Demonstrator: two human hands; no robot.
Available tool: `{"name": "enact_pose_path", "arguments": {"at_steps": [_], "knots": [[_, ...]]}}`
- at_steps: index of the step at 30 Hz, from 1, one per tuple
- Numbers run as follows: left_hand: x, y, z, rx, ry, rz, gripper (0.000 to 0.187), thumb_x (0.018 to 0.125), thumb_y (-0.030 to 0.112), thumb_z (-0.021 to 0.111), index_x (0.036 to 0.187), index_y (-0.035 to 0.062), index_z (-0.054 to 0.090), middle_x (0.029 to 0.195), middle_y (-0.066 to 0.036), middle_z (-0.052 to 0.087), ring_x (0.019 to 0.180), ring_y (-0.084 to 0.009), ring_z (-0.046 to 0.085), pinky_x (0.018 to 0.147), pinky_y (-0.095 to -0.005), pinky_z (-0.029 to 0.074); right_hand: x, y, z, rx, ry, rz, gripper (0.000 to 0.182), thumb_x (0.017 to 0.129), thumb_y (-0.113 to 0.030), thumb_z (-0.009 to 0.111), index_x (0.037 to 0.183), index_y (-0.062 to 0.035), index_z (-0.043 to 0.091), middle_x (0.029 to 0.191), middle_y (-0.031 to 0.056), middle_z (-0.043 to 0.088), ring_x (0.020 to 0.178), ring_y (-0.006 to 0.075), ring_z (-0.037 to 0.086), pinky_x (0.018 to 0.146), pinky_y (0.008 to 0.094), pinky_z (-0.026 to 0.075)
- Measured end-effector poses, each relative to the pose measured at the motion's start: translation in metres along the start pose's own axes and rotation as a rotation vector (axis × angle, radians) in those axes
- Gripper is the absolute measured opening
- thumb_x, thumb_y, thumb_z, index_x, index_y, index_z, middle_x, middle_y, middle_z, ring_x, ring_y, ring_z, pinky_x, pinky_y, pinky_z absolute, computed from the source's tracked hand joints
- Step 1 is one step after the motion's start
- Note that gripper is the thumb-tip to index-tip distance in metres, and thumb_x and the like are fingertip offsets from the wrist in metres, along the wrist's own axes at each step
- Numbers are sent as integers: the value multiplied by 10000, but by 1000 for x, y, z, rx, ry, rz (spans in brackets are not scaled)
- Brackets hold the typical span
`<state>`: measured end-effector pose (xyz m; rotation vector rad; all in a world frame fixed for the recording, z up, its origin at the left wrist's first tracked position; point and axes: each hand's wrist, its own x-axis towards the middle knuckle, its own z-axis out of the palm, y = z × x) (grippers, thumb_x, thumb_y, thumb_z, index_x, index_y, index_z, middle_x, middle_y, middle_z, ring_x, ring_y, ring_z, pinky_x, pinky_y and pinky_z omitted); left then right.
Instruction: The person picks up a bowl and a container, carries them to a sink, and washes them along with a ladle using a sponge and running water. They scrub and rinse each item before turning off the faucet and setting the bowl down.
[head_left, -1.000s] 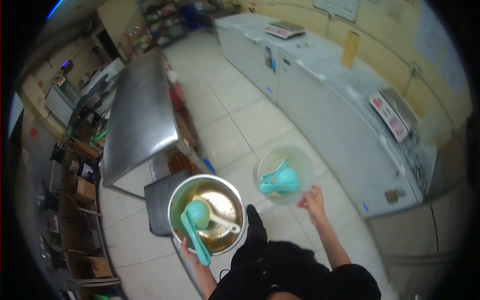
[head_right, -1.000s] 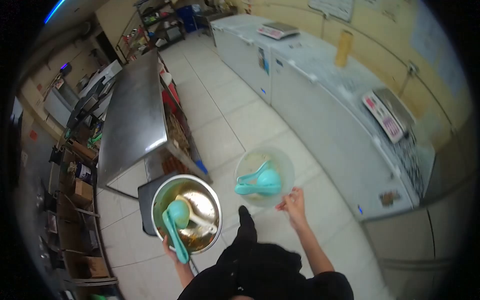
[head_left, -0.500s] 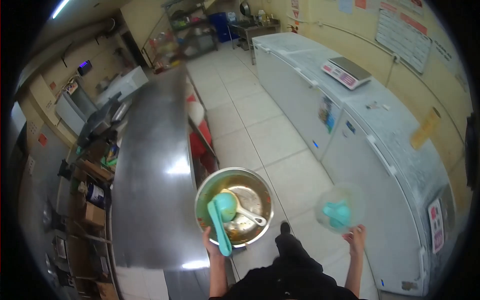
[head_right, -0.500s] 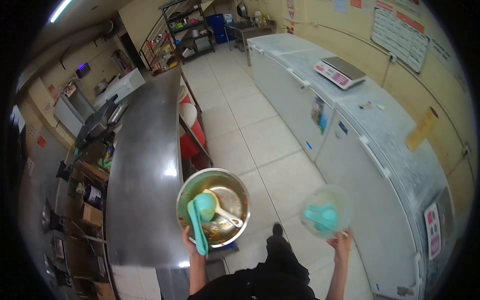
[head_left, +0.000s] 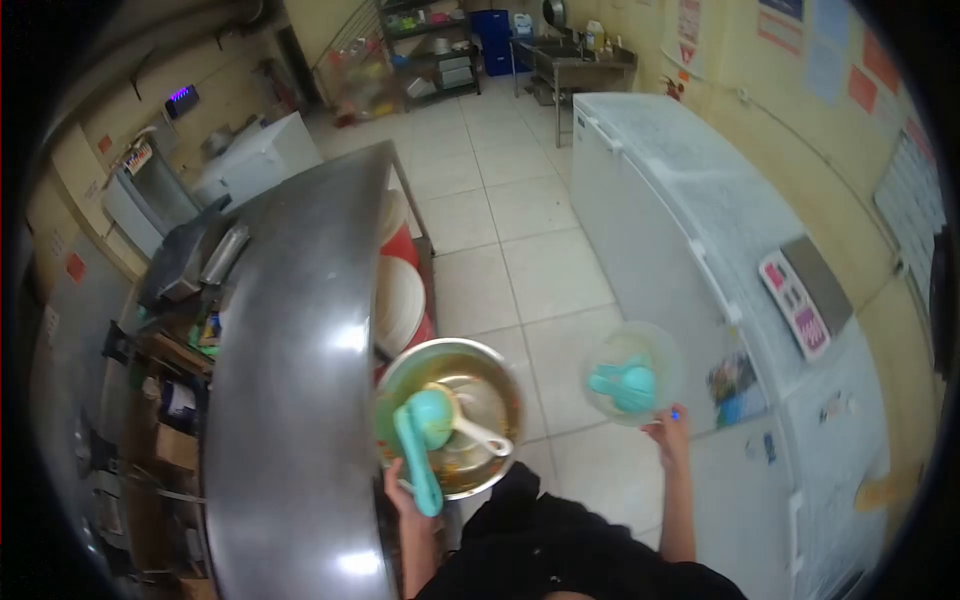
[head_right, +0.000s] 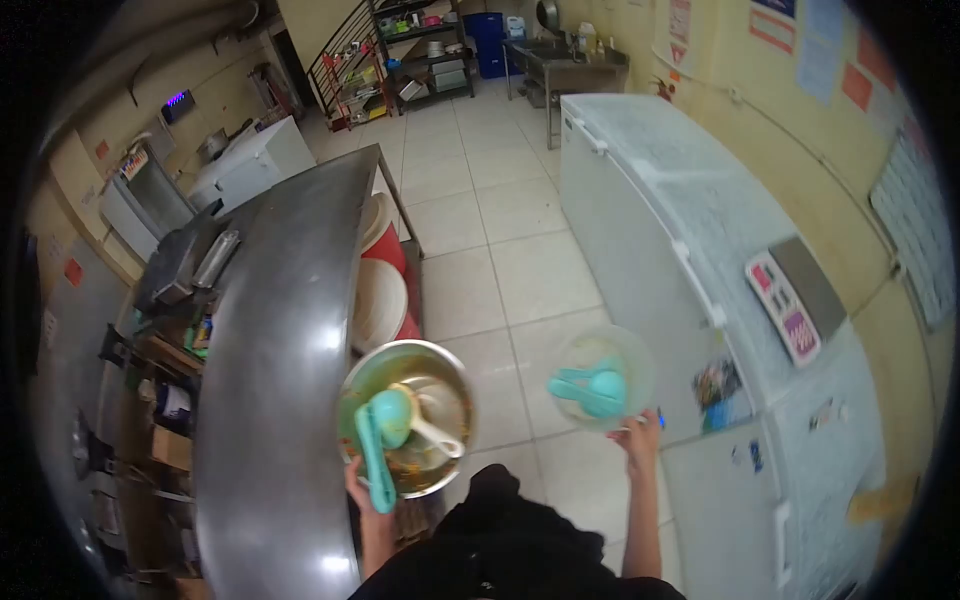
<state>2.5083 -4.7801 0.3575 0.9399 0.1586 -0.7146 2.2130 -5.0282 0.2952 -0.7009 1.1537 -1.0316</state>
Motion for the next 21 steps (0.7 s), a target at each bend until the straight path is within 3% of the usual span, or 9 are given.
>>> {"name": "enact_pose_path", "arguments": {"at_steps": [3,5,9,13,17,21], "knots": [[87,5,18,-55,-79,68,377,716,322,444,948,30,498,790,-80,564,700,-181,549,653,-277,448,86,-11,84,88,-146,70,461,684,-39,516,1063,-7,255,772,127,493,532,226,536,516,272,454],[148,1,53,-120,122,168,311,706,276,455,873,17,494,658,-84,552,560,-178,549,505,-261,456,140,-16,137,117,-231,120,476,679,-34,517,1069,4,248,779,135,495,541,239,540,520,270,446],[251,18,121,-103,141,195,328,695,250,474,942,34,480,763,-66,556,658,-171,544,607,-270,445,224,-18,197,56,-203,213,494,678,-44,528,1073,13,236,790,146,499,561,239,541,524,284,448],[366,30,219,-93,151,135,337,676,255,479,925,28,484,767,-76,551,652,-182,538,590,-276,442,311,-33,246,44,-64,213,519,691,-80,546,1100,-18,232,813,155,494,563,245,543,546,319,462],[488,27,293,-73,10,58,363,659,241,475,959,38,484,780,-75,552,679,-192,538,610,-299,449,385,-42,273,92,99,140,538,693,-89,540,1118,-25,216,810,146,484,551,249,530,556,339,471],[617,2,362,-40,-75,17,364,646,216,458,960,35,485,788,-71,547,661,-198,537,623,-300,453,514,-25,282,123,125,163,462,718,-74,495,1090,-30,223,817,135,435,557,243,493,530,366,475]]}}
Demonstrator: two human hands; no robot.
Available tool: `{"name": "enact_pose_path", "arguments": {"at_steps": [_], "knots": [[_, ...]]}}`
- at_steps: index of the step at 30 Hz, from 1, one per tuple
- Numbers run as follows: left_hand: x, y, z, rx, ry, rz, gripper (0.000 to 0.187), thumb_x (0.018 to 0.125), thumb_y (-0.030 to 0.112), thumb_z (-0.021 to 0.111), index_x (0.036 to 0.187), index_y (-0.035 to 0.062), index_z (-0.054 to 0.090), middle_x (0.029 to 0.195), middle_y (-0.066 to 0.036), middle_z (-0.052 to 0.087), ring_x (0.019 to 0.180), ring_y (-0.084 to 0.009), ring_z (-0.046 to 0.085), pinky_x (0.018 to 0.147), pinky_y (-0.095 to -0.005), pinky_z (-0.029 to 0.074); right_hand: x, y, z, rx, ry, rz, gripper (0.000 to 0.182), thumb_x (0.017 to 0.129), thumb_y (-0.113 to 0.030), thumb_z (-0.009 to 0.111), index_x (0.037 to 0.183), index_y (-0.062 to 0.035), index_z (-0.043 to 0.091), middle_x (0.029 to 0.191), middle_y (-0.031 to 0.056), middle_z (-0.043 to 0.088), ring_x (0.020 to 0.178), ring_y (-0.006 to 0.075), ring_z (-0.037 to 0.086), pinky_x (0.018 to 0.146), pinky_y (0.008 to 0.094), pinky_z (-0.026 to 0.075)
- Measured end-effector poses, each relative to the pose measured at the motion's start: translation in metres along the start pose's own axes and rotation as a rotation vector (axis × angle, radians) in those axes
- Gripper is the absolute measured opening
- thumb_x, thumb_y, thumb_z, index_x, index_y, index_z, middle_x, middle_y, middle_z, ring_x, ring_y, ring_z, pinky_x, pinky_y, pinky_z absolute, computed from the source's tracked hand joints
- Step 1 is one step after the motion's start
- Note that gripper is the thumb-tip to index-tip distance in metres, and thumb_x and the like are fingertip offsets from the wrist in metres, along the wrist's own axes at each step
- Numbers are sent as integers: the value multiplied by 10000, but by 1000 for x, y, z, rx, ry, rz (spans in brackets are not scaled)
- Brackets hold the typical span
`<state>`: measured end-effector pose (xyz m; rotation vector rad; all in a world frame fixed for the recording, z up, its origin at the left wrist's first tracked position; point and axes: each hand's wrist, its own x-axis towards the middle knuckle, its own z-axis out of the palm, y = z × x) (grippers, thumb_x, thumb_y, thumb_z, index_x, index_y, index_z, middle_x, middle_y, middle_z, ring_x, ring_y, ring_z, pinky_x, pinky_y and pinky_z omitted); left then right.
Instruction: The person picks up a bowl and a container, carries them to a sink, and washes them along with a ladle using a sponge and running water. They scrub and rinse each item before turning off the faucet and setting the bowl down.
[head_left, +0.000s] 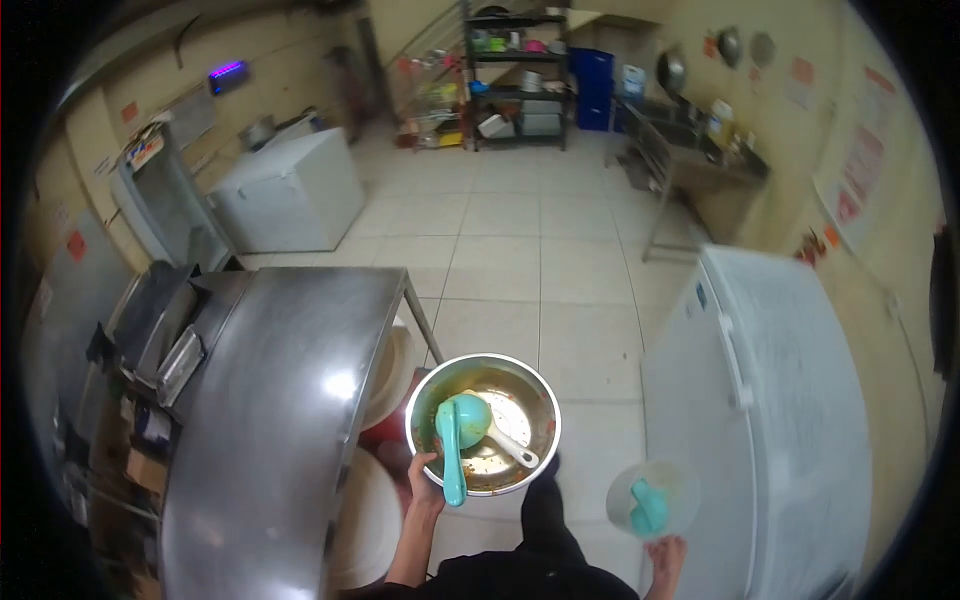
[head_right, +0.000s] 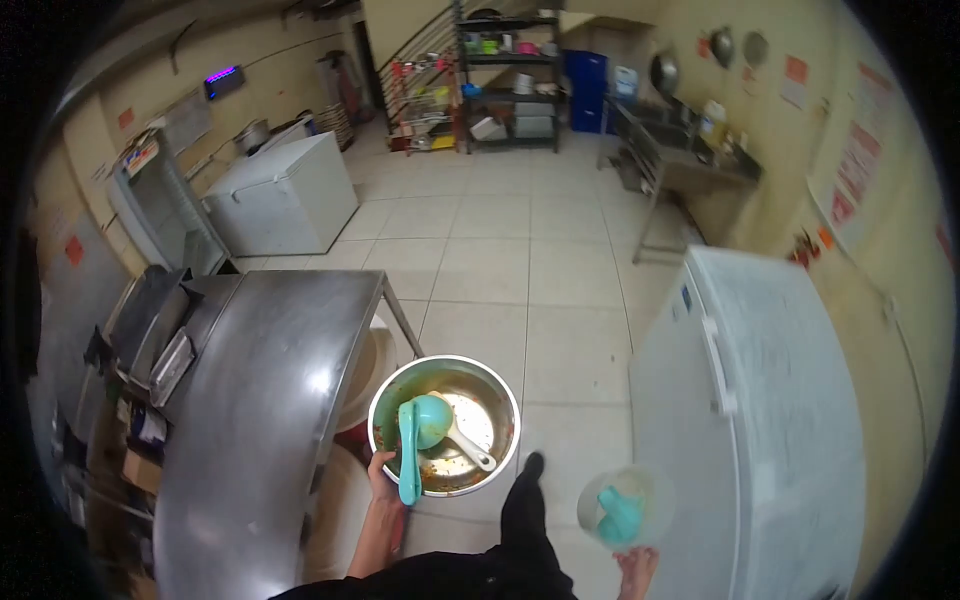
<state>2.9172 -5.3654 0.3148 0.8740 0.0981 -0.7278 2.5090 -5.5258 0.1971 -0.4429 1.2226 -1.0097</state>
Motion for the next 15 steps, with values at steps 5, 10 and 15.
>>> {"name": "enact_pose_path", "arguments": {"at_steps": [5,10,15], "knots": [[130,-28,115,-122,157,36,309,651,214,450,888,24,502,698,-78,549,596,-193,539,539,-273,453,206,-37,104,-193,-114,-22,448,756,-115,501,1095,-24,223,854,119,420,605,219,496,561,392,476],[250,13,175,-80,198,126,286,661,206,487,870,12,494,682,-91,543,588,-192,540,543,-271,461,245,-148,360,-103,-302,-93,440,740,-73,497,1097,-20,245,811,114,468,598,204,521,594,359,471],[379,19,247,-117,266,212,274,660,230,468,830,19,497,686,-79,545,597,-179,546,542,-255,457,372,-183,514,-6,-499,-25,378,714,-35,495,1027,-13,286,785,116,486,564,226,538,559,318,463]]}}
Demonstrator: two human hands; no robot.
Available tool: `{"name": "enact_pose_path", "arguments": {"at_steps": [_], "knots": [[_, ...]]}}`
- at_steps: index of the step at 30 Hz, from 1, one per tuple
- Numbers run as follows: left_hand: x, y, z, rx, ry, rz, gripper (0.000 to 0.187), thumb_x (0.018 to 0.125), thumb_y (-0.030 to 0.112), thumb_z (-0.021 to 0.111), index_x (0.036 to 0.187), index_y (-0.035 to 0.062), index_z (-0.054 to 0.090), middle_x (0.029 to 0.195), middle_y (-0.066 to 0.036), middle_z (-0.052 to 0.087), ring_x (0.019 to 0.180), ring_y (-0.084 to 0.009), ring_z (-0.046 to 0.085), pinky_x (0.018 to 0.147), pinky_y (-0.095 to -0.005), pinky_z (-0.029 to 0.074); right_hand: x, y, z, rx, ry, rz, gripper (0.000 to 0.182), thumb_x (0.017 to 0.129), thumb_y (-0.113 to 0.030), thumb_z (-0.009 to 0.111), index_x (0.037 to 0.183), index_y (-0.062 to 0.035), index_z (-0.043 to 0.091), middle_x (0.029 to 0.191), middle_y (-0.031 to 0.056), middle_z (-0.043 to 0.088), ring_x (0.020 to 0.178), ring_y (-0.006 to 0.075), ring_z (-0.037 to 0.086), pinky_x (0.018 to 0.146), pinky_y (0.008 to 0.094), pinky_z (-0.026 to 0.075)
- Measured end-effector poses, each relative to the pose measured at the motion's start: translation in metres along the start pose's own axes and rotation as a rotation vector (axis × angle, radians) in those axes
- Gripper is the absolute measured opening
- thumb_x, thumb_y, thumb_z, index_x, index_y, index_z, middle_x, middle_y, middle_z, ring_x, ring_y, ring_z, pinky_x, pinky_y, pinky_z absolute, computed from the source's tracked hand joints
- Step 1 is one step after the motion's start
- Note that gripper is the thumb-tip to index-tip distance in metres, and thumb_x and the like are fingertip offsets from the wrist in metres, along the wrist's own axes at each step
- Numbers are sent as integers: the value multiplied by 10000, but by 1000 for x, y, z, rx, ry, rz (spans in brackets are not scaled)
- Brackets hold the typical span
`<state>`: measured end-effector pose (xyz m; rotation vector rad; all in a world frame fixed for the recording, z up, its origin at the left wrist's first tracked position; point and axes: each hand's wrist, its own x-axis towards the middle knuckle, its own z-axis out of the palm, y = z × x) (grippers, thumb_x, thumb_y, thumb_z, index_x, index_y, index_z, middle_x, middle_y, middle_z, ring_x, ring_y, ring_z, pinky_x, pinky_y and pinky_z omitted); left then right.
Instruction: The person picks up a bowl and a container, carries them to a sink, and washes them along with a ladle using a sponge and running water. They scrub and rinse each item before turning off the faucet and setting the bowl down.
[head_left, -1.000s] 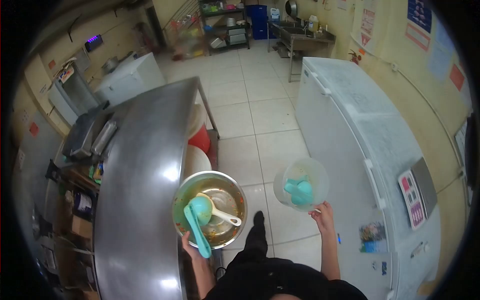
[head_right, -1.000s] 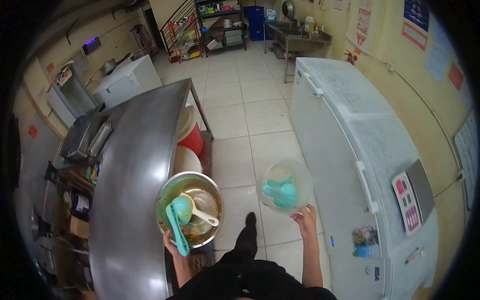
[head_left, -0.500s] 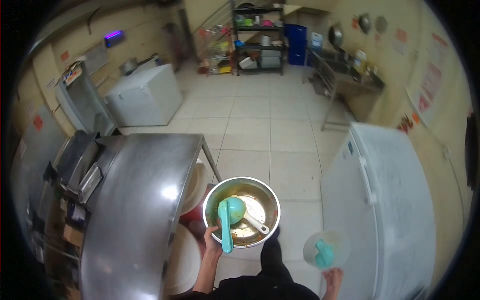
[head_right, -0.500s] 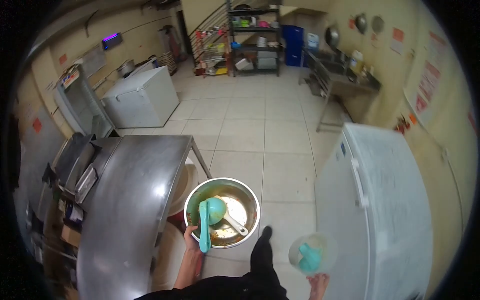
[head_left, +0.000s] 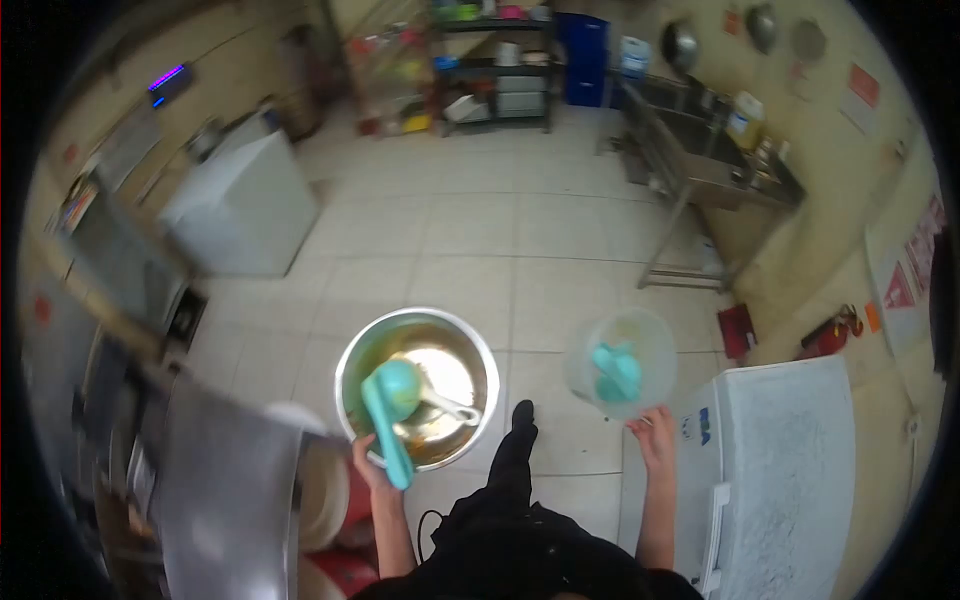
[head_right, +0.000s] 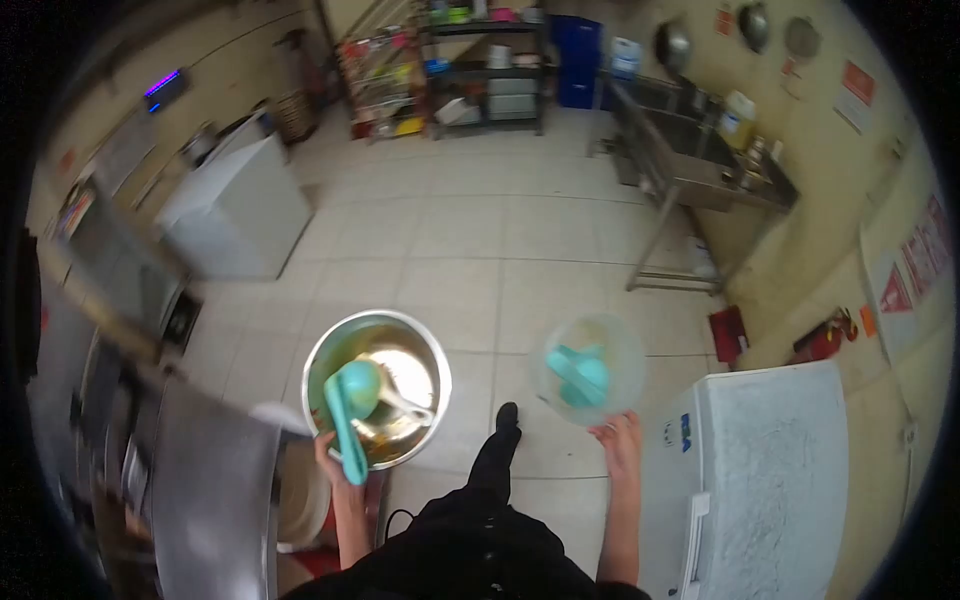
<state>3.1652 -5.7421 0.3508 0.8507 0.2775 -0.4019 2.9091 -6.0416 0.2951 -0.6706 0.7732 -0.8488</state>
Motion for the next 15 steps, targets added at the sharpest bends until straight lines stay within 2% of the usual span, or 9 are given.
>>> {"name": "enact_pose_path", "arguments": {"at_steps": [1,3,5,6,7,8,11,13,15], "knots": [[6,0,3,-50,-11,-28,273,658,225,469,832,16,494,681,-76,547,586,-180,548,535,-250,460,6,1,6,-10,6,32,366,710,-31,495,1014,-15,292,779,113,485,559,227,538,557,316,462],[71,-43,59,-52,-28,28,290,650,224,471,895,72,505,745,-70,554,603,-183,550,551,-268,466,97,-11,11,1,17,112,344,702,-23,496,987,-20,304,767,108,484,551,229,537,553,311,461],[151,-79,94,-85,-41,-25,308,645,232,473,921,102,509,774,-66,552,614,-180,550,544,-276,472,171,-22,8,27,50,115,335,695,-23,502,969,-24,309,765,104,479,544,231,534,556,311,460],[166,-86,144,-89,-34,-19,313,644,237,473,919,92,507,752,-61,554,601,-178,550,565,-287,473,206,-36,8,29,54,107,331,692,-22,505,961,-26,311,764,102,476,541,232,532,558,311,460],[182,-101,195,-101,-26,-17,318,643,242,473,917,83,506,729,-56,557,587,-176,550,586,-299,474,238,-63,21,27,115,18,296,695,-30,504,944,-20,342,765,102,486,542,218,533,539,293,461],[172,-72,158,-46,-136,-34,298,646,246,473,880,67,513,677,-44,562,553,-172,550,628,-312,468,183,-72,43,5,172,-31,263,699,-37,502,927,-13,373,765,102,495,543,204,534,521,275,462],[263,-123,257,7,-148,-139,249,647,254,482,803,64,523,631,-32,560,509,-166,540,604,-295,453,272,-113,40,21,326,-209,237,706,-58,499,918,-8,405,748,91,517,545,189,540,518,263,474],[308,-143,321,47,-212,-172,307,648,263,489,871,52,507,724,-44,556,675,-173,543,638,-319,440,316,-147,39,16,388,-273,234,708,-63,498,916,-11,404,736,84,513,547,183,542,515,256,477],[338,-160,366,93,-279,-151,366,645,261,491,940,45,482,807,-54,548,760,-190,528,687,-329,434,349,-173,28,-28,412,-275,256,729,-84,495,941,-5,374,761,92,498,552,185,542,516,259,484]]}}
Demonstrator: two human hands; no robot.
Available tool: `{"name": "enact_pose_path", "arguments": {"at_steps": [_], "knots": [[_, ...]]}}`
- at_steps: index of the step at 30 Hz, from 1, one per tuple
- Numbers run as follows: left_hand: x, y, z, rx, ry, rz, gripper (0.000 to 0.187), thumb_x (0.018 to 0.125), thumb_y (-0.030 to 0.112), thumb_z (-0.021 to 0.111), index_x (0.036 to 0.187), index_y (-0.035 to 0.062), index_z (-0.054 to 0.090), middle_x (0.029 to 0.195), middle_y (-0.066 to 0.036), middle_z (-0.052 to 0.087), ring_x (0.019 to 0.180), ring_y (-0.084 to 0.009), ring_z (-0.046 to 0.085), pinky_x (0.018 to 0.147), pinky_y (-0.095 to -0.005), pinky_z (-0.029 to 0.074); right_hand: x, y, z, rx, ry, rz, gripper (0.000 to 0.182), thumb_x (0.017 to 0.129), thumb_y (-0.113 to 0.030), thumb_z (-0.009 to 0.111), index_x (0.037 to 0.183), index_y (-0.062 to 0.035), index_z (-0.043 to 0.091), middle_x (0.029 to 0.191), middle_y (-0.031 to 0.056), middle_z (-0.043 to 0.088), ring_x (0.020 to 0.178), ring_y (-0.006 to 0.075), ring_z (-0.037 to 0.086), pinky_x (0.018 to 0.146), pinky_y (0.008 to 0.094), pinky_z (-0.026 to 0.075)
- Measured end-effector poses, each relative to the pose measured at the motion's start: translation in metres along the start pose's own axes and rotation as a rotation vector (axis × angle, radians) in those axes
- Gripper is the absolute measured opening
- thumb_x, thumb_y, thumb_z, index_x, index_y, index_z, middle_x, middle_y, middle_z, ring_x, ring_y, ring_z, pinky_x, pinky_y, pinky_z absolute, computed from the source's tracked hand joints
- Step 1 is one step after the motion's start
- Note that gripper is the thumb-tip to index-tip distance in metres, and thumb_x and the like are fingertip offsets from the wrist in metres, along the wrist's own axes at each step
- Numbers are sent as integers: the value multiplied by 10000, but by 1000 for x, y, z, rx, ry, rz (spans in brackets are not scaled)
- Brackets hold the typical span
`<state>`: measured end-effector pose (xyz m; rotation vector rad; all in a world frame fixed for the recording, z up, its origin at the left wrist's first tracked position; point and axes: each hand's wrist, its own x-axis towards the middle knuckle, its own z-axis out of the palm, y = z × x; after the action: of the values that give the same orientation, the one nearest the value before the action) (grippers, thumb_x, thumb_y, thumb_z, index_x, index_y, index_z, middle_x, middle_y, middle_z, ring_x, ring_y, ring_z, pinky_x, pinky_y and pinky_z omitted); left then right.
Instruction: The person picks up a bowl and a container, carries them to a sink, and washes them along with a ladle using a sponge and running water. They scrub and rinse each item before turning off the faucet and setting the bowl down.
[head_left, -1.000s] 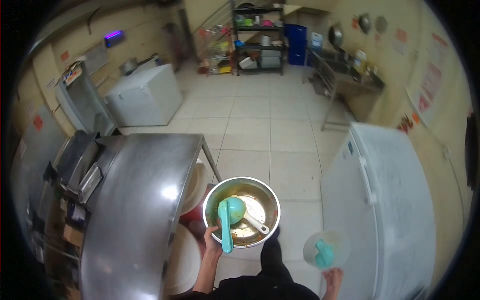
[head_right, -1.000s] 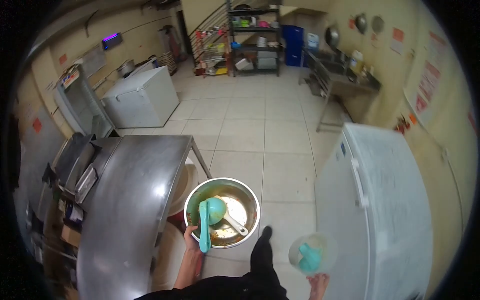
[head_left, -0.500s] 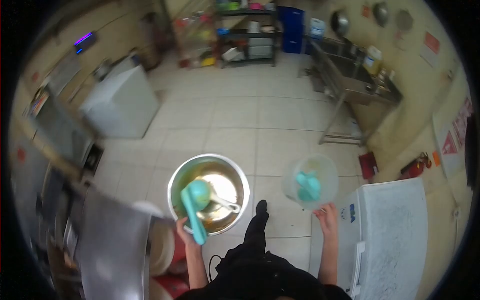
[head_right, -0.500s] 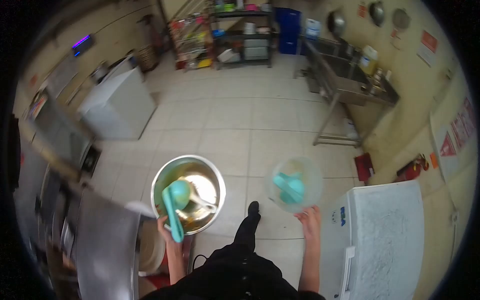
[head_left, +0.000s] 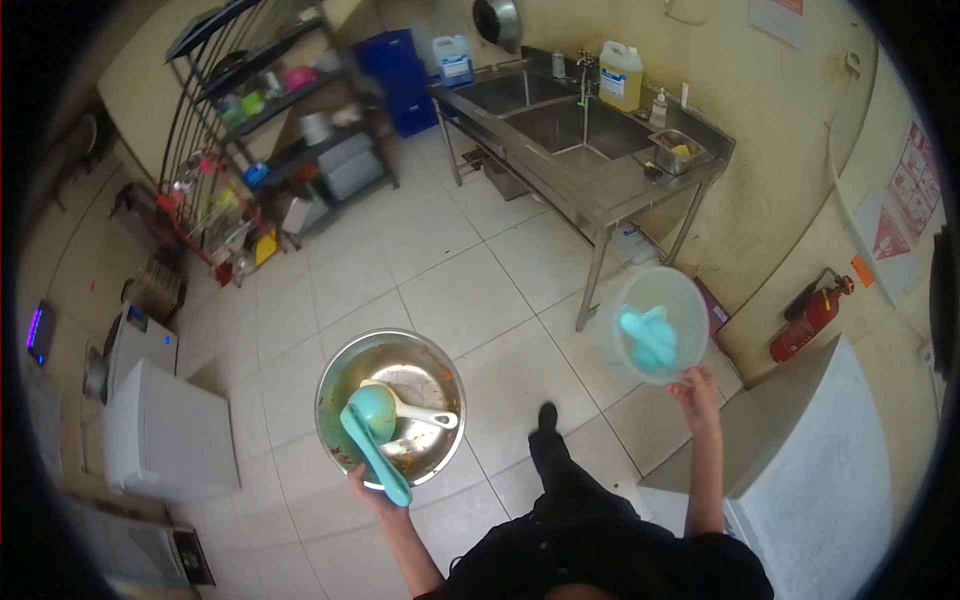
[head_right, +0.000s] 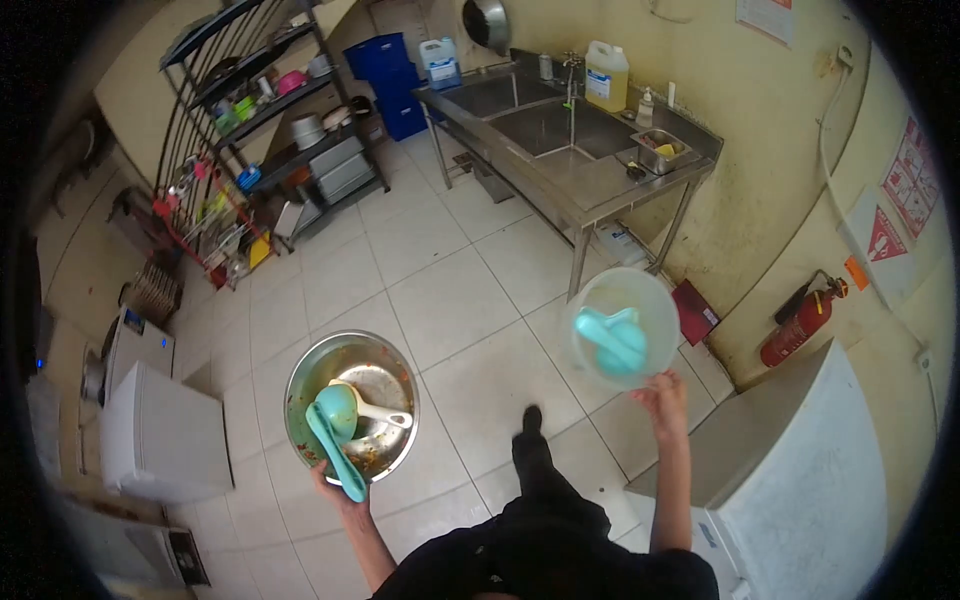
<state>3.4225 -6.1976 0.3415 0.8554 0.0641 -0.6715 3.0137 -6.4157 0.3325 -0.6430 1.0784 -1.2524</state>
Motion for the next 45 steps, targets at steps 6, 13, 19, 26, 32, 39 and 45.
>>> {"name": "enact_pose_path", "arguments": {"at_steps": [6,13,19,26,32,39,45], "knots": [[152,-69,110,-61,-113,-160,471,625,316,509,1041,102,457,1008,-70,486,915,-235,469,764,-411,394,206,-17,78,41,111,-179,235,773,-103,464,950,11,360,793,103,474,553,176,539,536,266,497],[311,-84,223,-9,-112,-134,504,645,319,485,1086,82,423,1049,-84,480,970,-250,454,821,-430,364,431,-48,230,294,99,-49,143,759,-59,456,829,55,403,722,141,499,644,236,567,547,228,492],[484,-119,308,229,-21,-20,496,647,252,477,1093,48,395,1010,-96,477,935,-245,465,799,-390,386,637,-6,281,624,235,121,255,719,21,450,911,102,304,844,257,459,698,314,551,532,259,501],[630,-182,530,400,-375,-319,404,681,221,461,1032,21,442,916,-89,522,833,-201,509,759,-303,396,784,59,258,618,725,149,326,713,52,414,998,82,258,924,309,372,751,402,501,510,351,503],[688,-333,695,526,-549,-684,257,687,220,484,860,31,490,733,-91,533,650,-196,528,596,-290,446,853,113,198,661,1002,135,348,721,-23,477,1019,73,324,945,237,408,729,376,507,498,377,497],[701,-532,749,633,-590,-1186,277,666,221,479,862,28,457,689,-91,493,612,-211,525,582,-325,472,887,150,132,801,1131,288,286,760,-103,491,961,64,375,861,230,486,720,358,531,547,381,496],[714,-648,726,866,-355,-1174,302,645,114,478,921,17,402,883,-133,442,828,-250,478,682,-371,449,881,167,113,755,1084,212,285,755,-116,515,990,16,422,955,186,465,747,306,516,563,374,473]]}}
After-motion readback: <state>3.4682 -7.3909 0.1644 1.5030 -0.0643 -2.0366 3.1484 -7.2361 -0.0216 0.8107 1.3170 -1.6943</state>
